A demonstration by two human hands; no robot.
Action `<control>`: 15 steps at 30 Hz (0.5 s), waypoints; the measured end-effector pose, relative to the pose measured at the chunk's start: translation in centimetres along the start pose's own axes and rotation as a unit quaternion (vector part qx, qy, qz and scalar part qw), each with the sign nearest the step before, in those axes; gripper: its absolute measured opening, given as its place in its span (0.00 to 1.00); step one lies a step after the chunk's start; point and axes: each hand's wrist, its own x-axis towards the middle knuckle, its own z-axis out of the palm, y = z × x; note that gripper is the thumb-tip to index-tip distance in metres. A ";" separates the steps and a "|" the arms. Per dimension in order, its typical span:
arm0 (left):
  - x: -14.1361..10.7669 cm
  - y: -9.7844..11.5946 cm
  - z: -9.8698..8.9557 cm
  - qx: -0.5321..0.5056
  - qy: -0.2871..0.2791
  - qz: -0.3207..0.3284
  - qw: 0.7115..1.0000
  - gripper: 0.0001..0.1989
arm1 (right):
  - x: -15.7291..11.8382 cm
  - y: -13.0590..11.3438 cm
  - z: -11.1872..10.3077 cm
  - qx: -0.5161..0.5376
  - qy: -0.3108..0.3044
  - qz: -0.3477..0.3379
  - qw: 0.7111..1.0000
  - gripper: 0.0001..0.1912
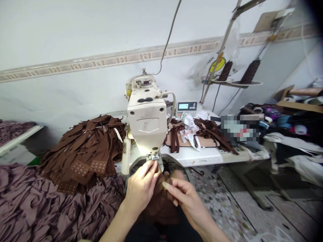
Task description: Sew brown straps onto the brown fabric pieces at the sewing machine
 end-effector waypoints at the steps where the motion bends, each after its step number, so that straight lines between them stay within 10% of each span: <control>1: -0.2 0.0 0.1 0.007 0.000 0.003 1.000 0.19 | 0.0 0.0 0.0 -0.004 0.001 -0.002 1.000 0.29; 15: -1.0 1.5 0.6 0.050 0.033 -0.003 0.998 0.18 | -0.5 0.3 -0.7 -0.161 0.038 -0.068 0.984 0.28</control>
